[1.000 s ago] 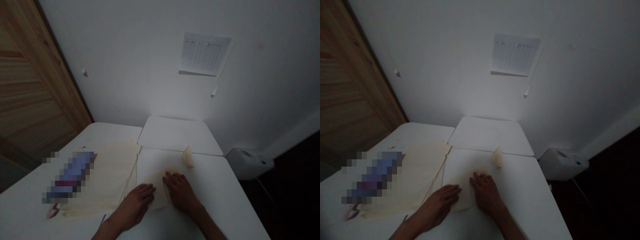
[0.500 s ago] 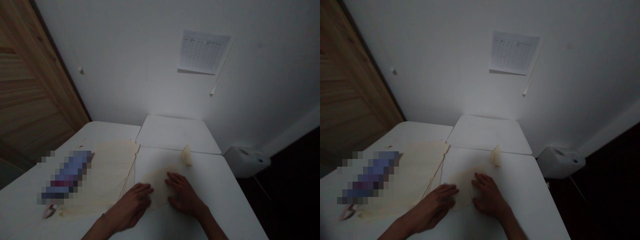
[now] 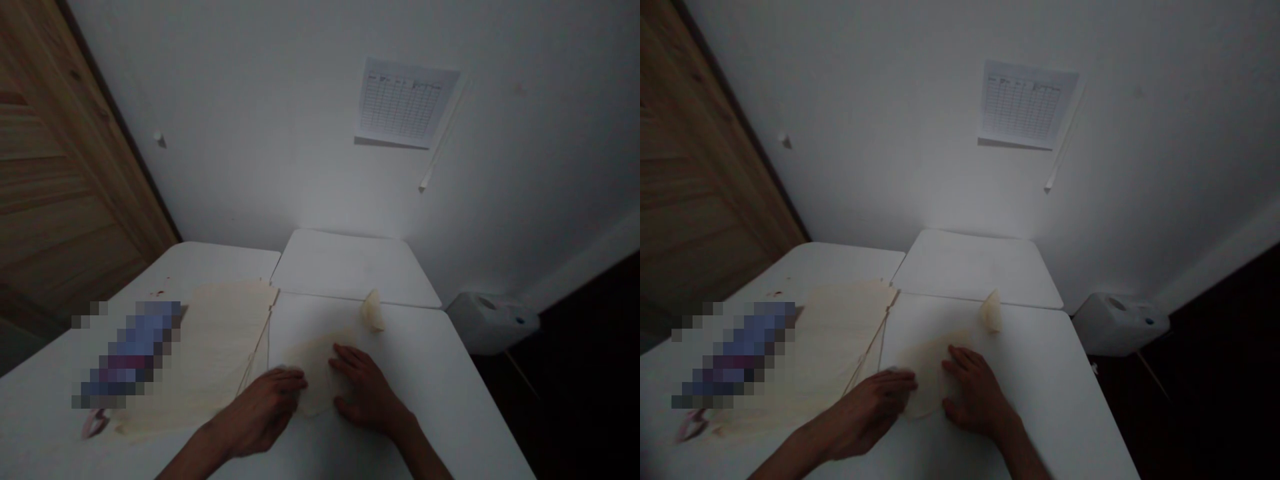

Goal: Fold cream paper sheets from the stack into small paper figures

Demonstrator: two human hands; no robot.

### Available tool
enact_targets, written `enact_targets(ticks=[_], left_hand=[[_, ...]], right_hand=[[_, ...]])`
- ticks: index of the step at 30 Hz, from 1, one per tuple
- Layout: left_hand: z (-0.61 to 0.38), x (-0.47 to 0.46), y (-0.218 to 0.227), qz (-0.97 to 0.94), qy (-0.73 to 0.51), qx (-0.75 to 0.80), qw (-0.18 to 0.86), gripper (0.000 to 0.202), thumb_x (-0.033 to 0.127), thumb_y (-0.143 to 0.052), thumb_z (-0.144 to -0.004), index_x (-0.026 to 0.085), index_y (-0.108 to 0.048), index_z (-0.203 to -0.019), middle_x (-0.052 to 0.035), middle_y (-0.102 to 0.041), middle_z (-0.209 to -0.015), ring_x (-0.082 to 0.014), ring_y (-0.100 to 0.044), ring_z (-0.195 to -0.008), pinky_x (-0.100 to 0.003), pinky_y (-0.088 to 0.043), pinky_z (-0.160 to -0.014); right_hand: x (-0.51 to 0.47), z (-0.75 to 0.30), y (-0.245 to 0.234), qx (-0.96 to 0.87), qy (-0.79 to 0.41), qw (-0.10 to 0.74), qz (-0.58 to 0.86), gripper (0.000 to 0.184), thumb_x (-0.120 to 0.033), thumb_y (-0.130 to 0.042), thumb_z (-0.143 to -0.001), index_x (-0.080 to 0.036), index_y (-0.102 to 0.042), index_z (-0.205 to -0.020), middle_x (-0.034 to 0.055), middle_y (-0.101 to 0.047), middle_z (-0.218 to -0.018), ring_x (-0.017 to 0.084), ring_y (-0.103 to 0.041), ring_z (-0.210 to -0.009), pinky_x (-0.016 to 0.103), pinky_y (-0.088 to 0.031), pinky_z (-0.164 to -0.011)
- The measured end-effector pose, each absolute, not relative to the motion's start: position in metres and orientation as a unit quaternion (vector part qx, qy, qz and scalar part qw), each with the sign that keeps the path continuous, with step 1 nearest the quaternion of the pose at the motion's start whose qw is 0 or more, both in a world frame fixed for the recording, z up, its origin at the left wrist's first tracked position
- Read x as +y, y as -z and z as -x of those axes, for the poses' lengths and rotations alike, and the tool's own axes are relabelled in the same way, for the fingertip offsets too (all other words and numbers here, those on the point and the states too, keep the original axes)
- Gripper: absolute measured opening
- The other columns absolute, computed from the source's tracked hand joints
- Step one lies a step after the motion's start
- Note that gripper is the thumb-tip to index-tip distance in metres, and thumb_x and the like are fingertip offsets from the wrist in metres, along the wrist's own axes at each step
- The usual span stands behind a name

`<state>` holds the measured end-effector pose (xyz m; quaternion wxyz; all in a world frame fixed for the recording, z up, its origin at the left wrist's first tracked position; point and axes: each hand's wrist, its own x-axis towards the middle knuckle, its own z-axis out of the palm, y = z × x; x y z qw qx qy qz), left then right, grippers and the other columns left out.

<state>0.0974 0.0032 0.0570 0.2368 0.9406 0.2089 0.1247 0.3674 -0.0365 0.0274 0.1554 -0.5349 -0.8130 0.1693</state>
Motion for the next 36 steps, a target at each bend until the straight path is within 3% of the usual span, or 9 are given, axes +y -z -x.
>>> enact_targets(ticks=[8, 11, 16, 19, 23, 28, 36], left_hand=[[-0.107, 0.018, -0.034, -0.893, -0.236, 0.276, 0.266, 0.025, 0.021, -0.049, -0.088, 0.021, -0.059, -0.111, -0.0082, -0.065, -0.117, -0.0221, -0.057, -0.114, -0.038, -0.047, -0.098], [-0.11, 0.021, -0.033, -0.907, -0.23, 0.236, 0.263, 0.029, 0.019, -0.051, -0.085, 0.022, -0.058, -0.113, -0.0091, -0.06, -0.126, -0.0234, -0.051, -0.123, -0.042, -0.042, -0.104], [-0.114, 0.019, -0.043, -0.929, -0.15, 0.215, 0.261, 0.052, 0.011, -0.056, -0.07, 0.023, -0.057, -0.121, -0.0072, -0.049, -0.141, -0.0268, -0.041, -0.132, -0.05, -0.032, -0.11], [-0.112, 0.018, -0.048, -0.934, -0.118, 0.204, 0.268, 0.048, 0.011, -0.057, -0.067, 0.023, -0.062, -0.114, -0.0063, -0.049, -0.141, -0.0282, -0.041, -0.132, -0.051, -0.03, -0.11], [-0.106, 0.019, -0.047, -0.933, -0.135, 0.187, 0.276, 0.025, 0.015, -0.055, -0.076, 0.023, -0.066, -0.097, -0.0057, -0.057, -0.132, -0.0253, -0.045, -0.128, -0.047, -0.034, -0.108], [-0.106, 0.019, -0.048, -0.921, -0.155, 0.209, 0.288, 0.029, 0.019, -0.046, -0.09, 0.023, -0.06, -0.114, -0.0065, -0.066, -0.116, -0.0213, -0.054, -0.118, -0.039, -0.041, -0.101], [-0.123, 0.031, -0.044, -0.893, -0.152, 0.299, 0.301, 0.026, 0.035, -0.043, -0.095, 0.022, -0.065, -0.099, -0.0037, -0.068, -0.092, -0.0193, -0.063, -0.086, -0.031, -0.048, -0.081]], right_hand=[[-0.036, -0.368, -0.027, -0.82, -0.164, 0.152, 0.527, 0.074, -0.035, -0.06, -0.072, -0.018, -0.039, -0.141, 0.0098, -0.034, -0.15, 0.026, -0.028, -0.137, 0.043, -0.027, -0.111], [-0.036, -0.367, -0.029, -0.82, -0.163, 0.152, 0.527, 0.075, -0.036, -0.06, -0.072, -0.018, -0.039, -0.141, 0.0096, -0.034, -0.149, 0.025, -0.028, -0.137, 0.042, -0.027, -0.111], [-0.037, -0.367, -0.028, -0.818, -0.16, 0.155, 0.53, 0.071, -0.035, -0.059, -0.073, -0.017, -0.041, -0.14, 0.0095, -0.035, -0.149, 0.024, -0.029, -0.137, 0.042, -0.027, -0.111], [-0.037, -0.367, -0.027, -0.817, -0.16, 0.155, 0.532, 0.072, -0.034, -0.059, -0.072, -0.018, -0.041, -0.14, 0.0098, -0.035, -0.149, 0.025, -0.029, -0.137, 0.043, -0.027, -0.11], [-0.038, -0.366, -0.031, -0.815, -0.165, 0.147, 0.536, 0.071, -0.034, -0.061, -0.071, -0.022, -0.043, -0.138, 0.0076, -0.034, -0.15, 0.025, -0.029, -0.137, 0.042, -0.027, -0.11], [-0.037, -0.364, -0.036, -0.821, -0.162, 0.123, 0.533, 0.065, -0.035, -0.061, -0.073, -0.028, -0.046, -0.136, 0.0044, -0.029, -0.152, 0.026, -0.027, -0.137, 0.041, -0.024, -0.11], [-0.032, -0.365, -0.041, -0.825, -0.174, 0.105, 0.527, 0.068, -0.039, -0.063, -0.073, -0.031, -0.044, -0.137, 0.0048, -0.029, -0.152, 0.026, -0.03, -0.136, 0.042, -0.022, -0.11]])
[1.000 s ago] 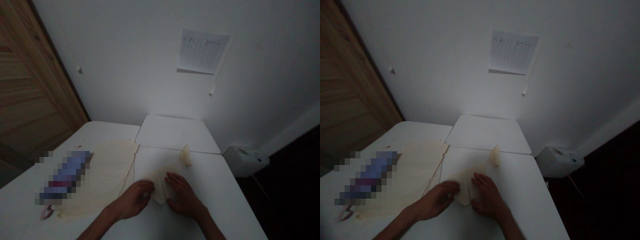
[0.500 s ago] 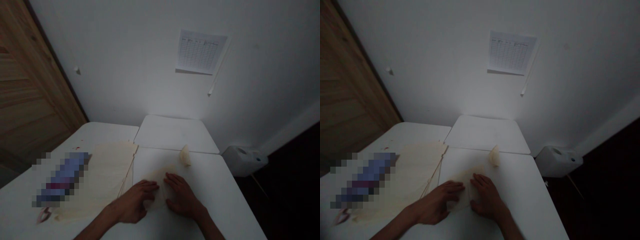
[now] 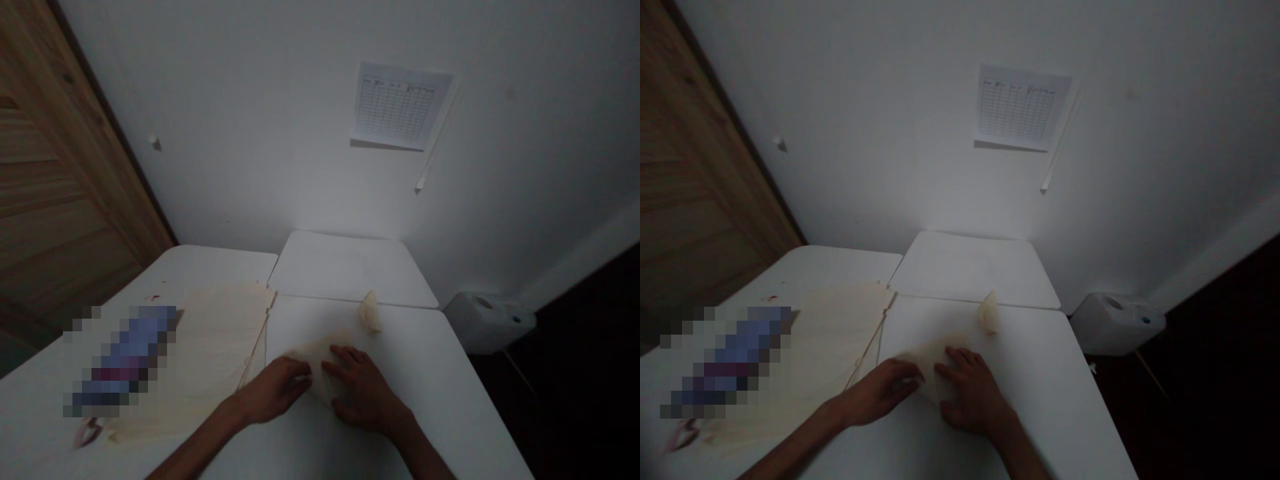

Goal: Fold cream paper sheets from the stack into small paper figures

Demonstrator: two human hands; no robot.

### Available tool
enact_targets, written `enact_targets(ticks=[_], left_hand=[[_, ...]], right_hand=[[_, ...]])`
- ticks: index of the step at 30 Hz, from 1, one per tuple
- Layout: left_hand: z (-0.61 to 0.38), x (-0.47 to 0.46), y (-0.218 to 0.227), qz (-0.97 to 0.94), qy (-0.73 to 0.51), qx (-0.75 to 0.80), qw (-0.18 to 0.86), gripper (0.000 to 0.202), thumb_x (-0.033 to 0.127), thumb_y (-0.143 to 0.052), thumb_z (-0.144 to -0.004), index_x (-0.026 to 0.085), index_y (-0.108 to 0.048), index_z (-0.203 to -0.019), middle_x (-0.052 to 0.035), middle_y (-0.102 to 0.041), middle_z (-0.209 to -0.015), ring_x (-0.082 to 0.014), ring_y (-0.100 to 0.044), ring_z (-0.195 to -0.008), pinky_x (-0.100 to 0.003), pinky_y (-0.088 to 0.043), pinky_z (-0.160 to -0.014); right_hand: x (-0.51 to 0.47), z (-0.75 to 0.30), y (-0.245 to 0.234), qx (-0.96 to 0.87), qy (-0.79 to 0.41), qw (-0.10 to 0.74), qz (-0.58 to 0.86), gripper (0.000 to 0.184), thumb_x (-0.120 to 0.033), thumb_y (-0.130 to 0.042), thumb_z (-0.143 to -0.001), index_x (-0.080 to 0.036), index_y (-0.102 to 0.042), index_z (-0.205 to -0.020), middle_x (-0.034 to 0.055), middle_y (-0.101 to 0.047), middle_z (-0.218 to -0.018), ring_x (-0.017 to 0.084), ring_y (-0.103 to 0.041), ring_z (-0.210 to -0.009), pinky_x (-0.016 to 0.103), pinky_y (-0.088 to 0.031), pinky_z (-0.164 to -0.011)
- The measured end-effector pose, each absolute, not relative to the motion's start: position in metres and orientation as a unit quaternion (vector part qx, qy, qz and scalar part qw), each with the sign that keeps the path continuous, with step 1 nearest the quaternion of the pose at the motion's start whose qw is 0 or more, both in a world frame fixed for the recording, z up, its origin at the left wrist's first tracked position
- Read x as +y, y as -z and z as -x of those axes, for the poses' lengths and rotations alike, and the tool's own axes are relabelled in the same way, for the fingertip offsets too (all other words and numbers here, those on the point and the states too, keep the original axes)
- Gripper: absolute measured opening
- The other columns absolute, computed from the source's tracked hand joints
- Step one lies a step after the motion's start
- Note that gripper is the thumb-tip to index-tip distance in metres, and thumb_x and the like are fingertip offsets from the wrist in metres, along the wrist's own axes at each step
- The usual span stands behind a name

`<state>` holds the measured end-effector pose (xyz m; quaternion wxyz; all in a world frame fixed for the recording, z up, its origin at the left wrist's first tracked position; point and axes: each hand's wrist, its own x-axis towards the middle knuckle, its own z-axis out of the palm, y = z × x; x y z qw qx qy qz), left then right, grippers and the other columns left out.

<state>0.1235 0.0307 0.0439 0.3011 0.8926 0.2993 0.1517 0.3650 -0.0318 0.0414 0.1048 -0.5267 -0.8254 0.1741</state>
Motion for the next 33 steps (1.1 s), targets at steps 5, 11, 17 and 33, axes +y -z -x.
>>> enact_targets(ticks=[5, 11, 17, 33], left_hand=[[-0.134, 0.041, -0.032, -0.876, -0.201, 0.327, 0.292, 0.022, 0.034, -0.046, -0.094, 0.02, -0.063, -0.099, -0.0042, -0.065, -0.095, -0.0187, -0.06, -0.089, -0.03, -0.047, -0.081], [-0.145, 0.043, -0.019, -0.895, -0.215, 0.328, 0.211, 0.01, 0.022, -0.051, -0.089, 0.02, -0.059, -0.085, -0.0045, -0.06, -0.088, -0.0204, -0.055, -0.089, -0.032, -0.046, -0.08], [-0.151, 0.038, -0.008, -0.894, -0.251, 0.341, 0.147, 0.009, 0.017, -0.05, -0.087, 0.02, -0.056, -0.08, -0.0062, -0.057, -0.092, -0.0216, -0.053, -0.088, -0.035, -0.046, -0.078], [-0.157, 0.03, -0.002, -0.909, -0.254, 0.32, 0.088, 0.02, 0.007, -0.048, -0.085, 0.021, -0.063, -0.09, -0.0073, -0.058, -0.095, -0.0224, -0.053, -0.089, -0.037, -0.048, -0.078]], right_hand=[[-0.034, -0.367, -0.038, -0.823, -0.173, 0.121, 0.527, 0.069, -0.039, -0.062, -0.073, -0.025, -0.043, -0.138, 0.0065, -0.031, -0.151, 0.026, -0.028, -0.136, 0.04, -0.022, -0.111], [-0.035, -0.367, -0.032, -0.819, -0.175, 0.121, 0.533, 0.071, -0.036, -0.061, -0.072, -0.022, -0.042, -0.139, 0.0067, -0.031, -0.151, 0.026, -0.027, -0.137, 0.04, -0.022, -0.112], [-0.036, -0.366, -0.033, -0.817, -0.177, 0.14, 0.53, 0.069, -0.035, -0.061, -0.073, -0.021, -0.043, -0.138, 0.0066, -0.033, -0.15, 0.025, -0.028, -0.136, 0.041, -0.023, -0.112], [-0.042, -0.364, -0.025, -0.81, -0.14, 0.193, 0.535, 0.063, -0.032, -0.063, -0.074, -0.022, -0.048, -0.134, 0.0075, -0.039, -0.147, 0.025, -0.034, -0.133, 0.043, -0.027, -0.11]])
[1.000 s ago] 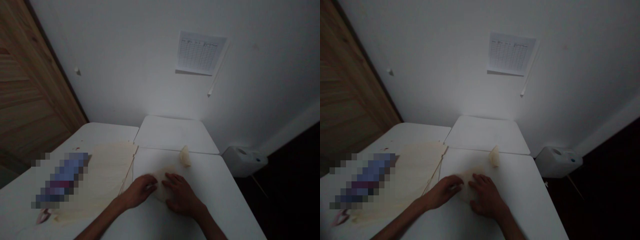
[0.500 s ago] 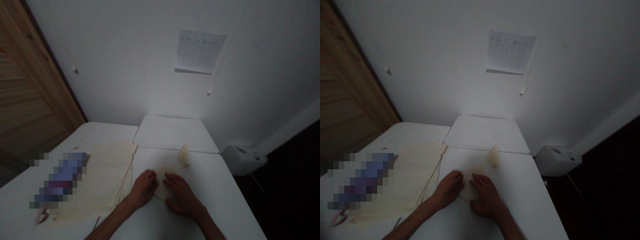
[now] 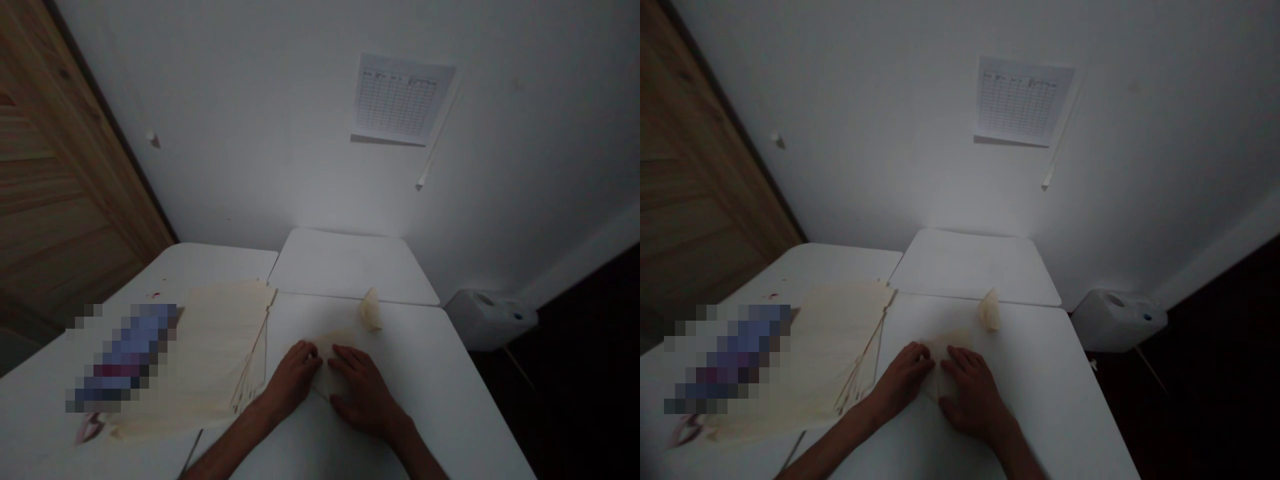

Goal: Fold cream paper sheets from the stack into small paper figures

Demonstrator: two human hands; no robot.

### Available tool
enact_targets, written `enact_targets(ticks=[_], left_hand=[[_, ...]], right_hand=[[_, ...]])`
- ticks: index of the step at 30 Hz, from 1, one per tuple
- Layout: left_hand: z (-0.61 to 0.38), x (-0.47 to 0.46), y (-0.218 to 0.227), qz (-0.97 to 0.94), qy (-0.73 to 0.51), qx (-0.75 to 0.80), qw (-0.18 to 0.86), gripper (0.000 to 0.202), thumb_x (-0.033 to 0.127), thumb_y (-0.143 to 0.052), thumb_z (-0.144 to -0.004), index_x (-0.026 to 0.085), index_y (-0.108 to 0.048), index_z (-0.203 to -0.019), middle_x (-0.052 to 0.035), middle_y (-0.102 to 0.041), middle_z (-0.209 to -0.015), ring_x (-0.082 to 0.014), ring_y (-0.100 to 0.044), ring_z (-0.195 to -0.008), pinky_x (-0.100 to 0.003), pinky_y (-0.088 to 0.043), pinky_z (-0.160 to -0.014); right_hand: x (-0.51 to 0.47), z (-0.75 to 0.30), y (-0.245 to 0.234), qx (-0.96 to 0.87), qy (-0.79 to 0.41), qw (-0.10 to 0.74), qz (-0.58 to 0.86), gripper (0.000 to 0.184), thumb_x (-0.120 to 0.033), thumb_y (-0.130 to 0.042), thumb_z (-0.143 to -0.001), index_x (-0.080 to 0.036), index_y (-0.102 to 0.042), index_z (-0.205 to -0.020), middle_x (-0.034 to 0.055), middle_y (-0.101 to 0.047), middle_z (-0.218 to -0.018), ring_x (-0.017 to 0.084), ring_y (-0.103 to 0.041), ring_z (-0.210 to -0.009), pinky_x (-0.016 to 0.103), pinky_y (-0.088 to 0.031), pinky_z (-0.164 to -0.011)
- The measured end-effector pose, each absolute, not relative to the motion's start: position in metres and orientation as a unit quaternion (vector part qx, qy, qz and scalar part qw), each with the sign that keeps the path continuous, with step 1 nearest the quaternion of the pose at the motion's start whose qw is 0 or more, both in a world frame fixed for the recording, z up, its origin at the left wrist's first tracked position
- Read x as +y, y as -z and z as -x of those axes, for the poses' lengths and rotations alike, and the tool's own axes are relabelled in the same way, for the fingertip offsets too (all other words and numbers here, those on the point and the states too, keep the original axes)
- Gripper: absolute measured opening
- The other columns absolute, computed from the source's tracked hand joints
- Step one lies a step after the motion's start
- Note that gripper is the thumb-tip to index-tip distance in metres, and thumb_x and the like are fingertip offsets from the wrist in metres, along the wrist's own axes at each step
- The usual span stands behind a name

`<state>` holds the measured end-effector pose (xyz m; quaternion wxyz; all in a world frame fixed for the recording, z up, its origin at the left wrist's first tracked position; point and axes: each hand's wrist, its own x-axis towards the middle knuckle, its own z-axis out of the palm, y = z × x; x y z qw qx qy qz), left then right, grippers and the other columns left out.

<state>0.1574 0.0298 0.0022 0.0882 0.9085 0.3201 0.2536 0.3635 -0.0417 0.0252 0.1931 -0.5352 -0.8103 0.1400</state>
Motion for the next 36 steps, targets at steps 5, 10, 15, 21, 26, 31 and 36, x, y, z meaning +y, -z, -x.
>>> enact_targets(ticks=[5, 10, 15, 21, 26, 31, 36], left_hand=[[-0.153, 0.021, -0.002, -0.909, -0.25, 0.318, 0.102, 0.018, 0.021, -0.059, -0.085, 0.02, -0.062, -0.103, -0.0094, -0.059, -0.106, -0.0258, -0.053, -0.1, -0.043, -0.047, -0.089], [-0.147, 0.014, 0.0, -0.903, -0.26, 0.332, 0.079, 0.033, 0.031, -0.066, -0.08, 0.02, -0.06, -0.111, -0.0124, -0.056, -0.122, -0.0311, -0.05, -0.113, -0.05, -0.044, -0.095], [-0.149, 0.013, -0.002, -0.904, -0.244, 0.342, 0.077, 0.032, 0.03, -0.065, -0.081, 0.021, -0.06, -0.112, -0.0119, -0.055, -0.125, -0.0307, -0.05, -0.114, -0.05, -0.044, -0.095], [-0.15, 0.015, -0.004, -0.898, -0.258, 0.343, 0.092, 0.041, 0.031, -0.066, -0.08, 0.021, -0.056, -0.119, -0.0108, -0.056, -0.123, -0.0288, -0.05, -0.113, -0.048, -0.043, -0.095], [-0.149, 0.015, -0.003, -0.897, -0.258, 0.343, 0.102, 0.041, 0.029, -0.068, -0.079, 0.021, -0.056, -0.116, -0.011, -0.056, -0.123, -0.03, -0.049, -0.113, -0.049, -0.043, -0.095], [-0.151, 0.016, -0.005, -0.891, -0.274, 0.343, 0.114, 0.041, 0.028, -0.069, -0.077, 0.023, -0.057, -0.116, -0.0101, -0.057, -0.122, -0.0296, -0.05, -0.111, -0.049, -0.043, -0.094], [-0.153, 0.022, -0.002, -0.867, -0.295, 0.373, 0.147, 0.041, 0.024, -0.072, -0.073, 0.021, -0.06, -0.112, -0.0081, -0.063, -0.11, -0.0275, -0.055, -0.104, -0.047, -0.046, -0.091]], right_hand=[[-0.044, -0.364, -0.022, -0.809, -0.137, 0.198, 0.536, 0.058, -0.031, -0.062, -0.077, -0.021, -0.049, -0.132, 0.0076, -0.04, -0.146, 0.025, -0.034, -0.133, 0.042, -0.028, -0.11], [-0.046, -0.366, -0.019, -0.809, -0.131, 0.205, 0.536, 0.053, -0.028, -0.056, -0.082, -0.022, -0.047, -0.134, 0.0067, -0.039, -0.147, 0.023, -0.033, -0.134, 0.041, -0.029, -0.111], [-0.045, -0.366, -0.015, -0.81, -0.125, 0.208, 0.535, 0.054, -0.03, -0.058, -0.08, -0.021, -0.048, -0.133, 0.0077, -0.039, -0.147, 0.024, -0.033, -0.134, 0.042, -0.03, -0.11], [-0.046, -0.366, -0.018, -0.809, -0.115, 0.225, 0.531, 0.052, -0.03, -0.059, -0.08, -0.02, -0.05, -0.13, 0.0098, -0.043, -0.143, 0.025, -0.037, -0.131, 0.044, -0.032, -0.108], [-0.054, -0.362, -0.022, -0.823, -0.108, 0.244, 0.501, 0.025, -0.02, -0.055, -0.085, -0.023, -0.062, -0.109, 0.0073, -0.06, -0.12, 0.022, -0.05, -0.116, 0.04, -0.04, -0.101], [-0.063, -0.358, -0.026, -0.838, -0.124, 0.25, 0.468, 0.021, -0.012, -0.05, -0.086, -0.023, -0.064, -0.097, 0.0053, -0.064, -0.107, 0.021, -0.053, -0.11, 0.037, -0.042, -0.098], [-0.062, -0.349, -0.021, -0.792, -0.146, 0.292, 0.516, 0.016, -0.013, -0.052, -0.086, -0.022, -0.065, -0.086, 0.0053, -0.064, -0.098, 0.02, -0.056, -0.102, 0.034, -0.045, -0.092]])
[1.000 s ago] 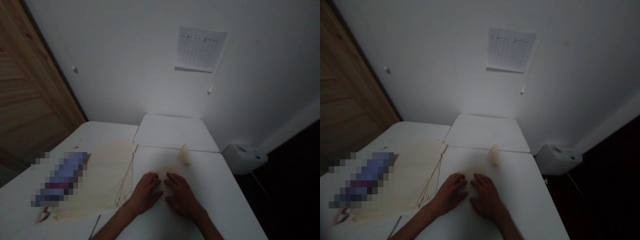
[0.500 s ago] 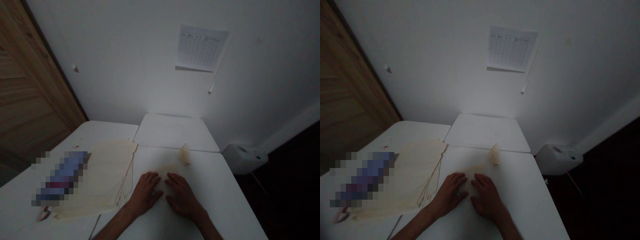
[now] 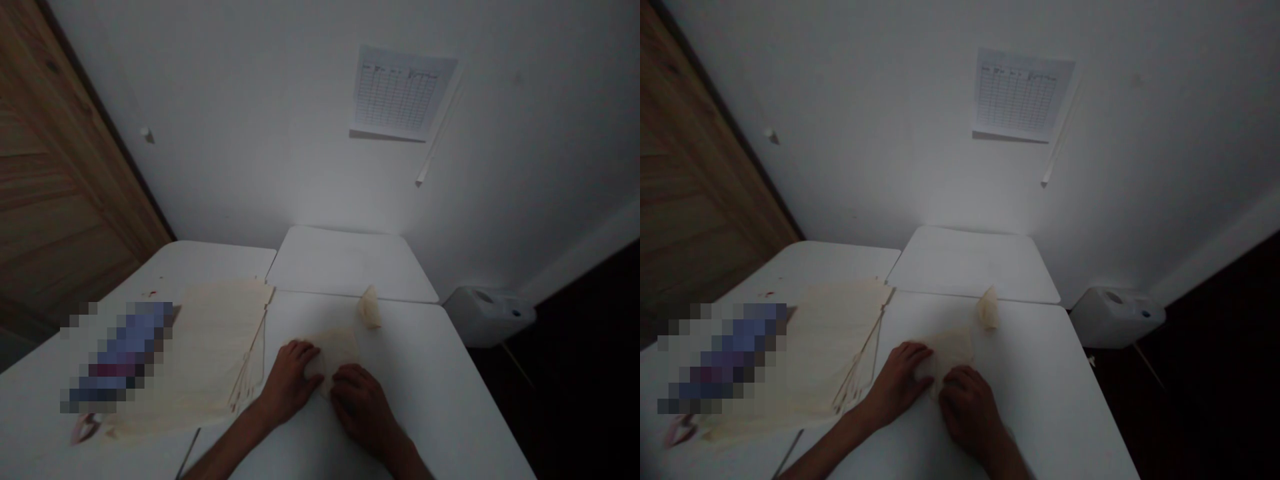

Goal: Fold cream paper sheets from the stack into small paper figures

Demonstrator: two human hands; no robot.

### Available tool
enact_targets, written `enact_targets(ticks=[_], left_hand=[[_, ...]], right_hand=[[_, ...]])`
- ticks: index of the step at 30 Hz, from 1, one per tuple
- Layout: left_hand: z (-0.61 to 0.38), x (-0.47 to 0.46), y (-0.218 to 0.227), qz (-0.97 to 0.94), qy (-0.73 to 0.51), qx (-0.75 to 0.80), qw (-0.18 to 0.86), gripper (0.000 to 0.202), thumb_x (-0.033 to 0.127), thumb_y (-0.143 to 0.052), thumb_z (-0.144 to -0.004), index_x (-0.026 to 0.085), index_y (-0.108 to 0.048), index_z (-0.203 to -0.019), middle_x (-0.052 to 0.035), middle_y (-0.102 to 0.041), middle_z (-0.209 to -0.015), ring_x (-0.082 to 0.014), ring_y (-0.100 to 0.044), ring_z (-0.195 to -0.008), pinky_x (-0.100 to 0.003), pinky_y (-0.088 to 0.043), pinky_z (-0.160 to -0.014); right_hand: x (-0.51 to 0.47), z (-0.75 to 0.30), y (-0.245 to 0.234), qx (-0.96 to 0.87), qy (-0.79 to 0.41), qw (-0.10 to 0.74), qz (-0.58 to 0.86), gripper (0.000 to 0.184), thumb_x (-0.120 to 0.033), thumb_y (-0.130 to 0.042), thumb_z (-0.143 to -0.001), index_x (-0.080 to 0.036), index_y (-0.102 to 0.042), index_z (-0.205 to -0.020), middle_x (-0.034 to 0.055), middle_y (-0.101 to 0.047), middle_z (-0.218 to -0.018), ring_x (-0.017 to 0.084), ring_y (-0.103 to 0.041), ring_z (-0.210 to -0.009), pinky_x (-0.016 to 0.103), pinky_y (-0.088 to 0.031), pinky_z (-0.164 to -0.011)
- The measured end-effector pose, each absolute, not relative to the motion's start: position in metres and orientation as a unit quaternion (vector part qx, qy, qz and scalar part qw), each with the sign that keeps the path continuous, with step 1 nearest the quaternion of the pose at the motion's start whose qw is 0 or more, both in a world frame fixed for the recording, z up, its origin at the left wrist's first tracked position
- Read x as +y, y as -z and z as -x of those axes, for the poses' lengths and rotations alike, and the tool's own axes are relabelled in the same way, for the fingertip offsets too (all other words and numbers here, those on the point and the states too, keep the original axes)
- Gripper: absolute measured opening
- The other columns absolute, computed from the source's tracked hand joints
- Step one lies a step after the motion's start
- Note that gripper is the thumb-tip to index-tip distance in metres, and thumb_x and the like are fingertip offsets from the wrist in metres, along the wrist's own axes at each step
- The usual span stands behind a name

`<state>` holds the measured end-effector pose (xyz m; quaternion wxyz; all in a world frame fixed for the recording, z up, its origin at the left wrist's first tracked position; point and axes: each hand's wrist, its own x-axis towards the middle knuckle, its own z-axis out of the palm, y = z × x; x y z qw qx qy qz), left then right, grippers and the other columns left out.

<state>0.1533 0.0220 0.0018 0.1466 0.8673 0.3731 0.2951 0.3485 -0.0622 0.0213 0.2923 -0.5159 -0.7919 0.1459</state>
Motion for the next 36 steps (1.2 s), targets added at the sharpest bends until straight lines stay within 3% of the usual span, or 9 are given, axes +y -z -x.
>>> enact_targets(ticks=[4, 11, 16, 19, 28, 36], left_hand=[[-0.149, 0.028, 0.007, -0.845, -0.335, 0.374, 0.182, 0.038, 0.022, -0.068, -0.077, 0.021, -0.059, -0.113, -0.0078, -0.064, -0.109, -0.0259, -0.056, -0.106, -0.047, -0.046, -0.094], [-0.142, 0.034, 0.004, -0.809, -0.36, 0.371, 0.279, 0.029, 0.026, -0.061, -0.083, 0.022, -0.059, -0.111, -0.0066, -0.065, -0.107, -0.0209, -0.063, -0.097, -0.039, -0.052, -0.086], [-0.145, 0.036, -0.008, -0.807, -0.348, 0.394, 0.27, 0.008, 0.027, -0.06, -0.082, 0.02, -0.063, -0.086, -0.0042, -0.066, -0.086, -0.0194, -0.063, -0.081, -0.034, -0.053, -0.075], [-0.147, 0.037, -0.012, -0.81, -0.341, 0.394, 0.268, 0.009, 0.026, -0.057, -0.084, 0.02, -0.06, -0.078, -0.0037, -0.064, -0.081, -0.0188, -0.061, -0.078, -0.033, -0.051, -0.072], [-0.152, 0.038, -0.006, -0.835, -0.335, 0.371, 0.231, 0.005, 0.02, -0.055, -0.084, 0.021, -0.059, -0.082, -0.0058, -0.063, -0.093, -0.0202, -0.058, -0.09, -0.036, -0.049, -0.083], [-0.159, 0.037, -0.008, -0.863, -0.311, 0.365, 0.158, 0.01, 0.018, -0.053, -0.084, 0.021, -0.061, -0.08, -0.0066, -0.063, -0.091, -0.022, -0.057, -0.088, -0.038, -0.049, -0.079]], right_hand=[[-0.061, -0.34, -0.013, -0.742, -0.167, 0.342, 0.552, 0.014, -0.012, -0.054, -0.083, -0.021, -0.065, -0.085, 0.0062, -0.062, -0.094, 0.019, -0.057, -0.094, 0.031, -0.048, -0.084], [-0.061, -0.337, -0.012, -0.704, -0.194, 0.372, 0.573, 0.021, -0.008, -0.059, -0.072, -0.022, -0.064, -0.087, 0.0061, -0.063, -0.095, 0.021, -0.057, -0.096, 0.035, -0.048, -0.087], [-0.06, -0.335, -0.011, -0.687, -0.207, 0.382, 0.582, 0.025, -0.007, -0.058, -0.069, -0.023, -0.064, -0.087, 0.0059, -0.063, -0.096, 0.022, -0.057, -0.096, 0.037, -0.048, -0.087], [-0.06, -0.336, -0.009, -0.688, -0.209, 0.388, 0.577, 0.024, -0.009, -0.058, -0.07, -0.023, -0.064, -0.088, 0.006, -0.063, -0.097, 0.022, -0.057, -0.097, 0.037, -0.047, -0.088], [-0.061, -0.337, -0.005, -0.689, -0.208, 0.385, 0.579, 0.026, -0.01, -0.058, -0.069, -0.023, -0.063, -0.091, 0.0065, -0.063, -0.1, 0.022, -0.057, -0.098, 0.036, -0.047, -0.089], [-0.062, -0.336, -0.012, -0.709, -0.18, 0.341, 0.591, 0.026, -0.009, -0.058, -0.071, -0.023, -0.062, -0.093, 0.0054, -0.062, -0.1, 0.021, -0.056, -0.099, 0.035, -0.046, -0.09]])
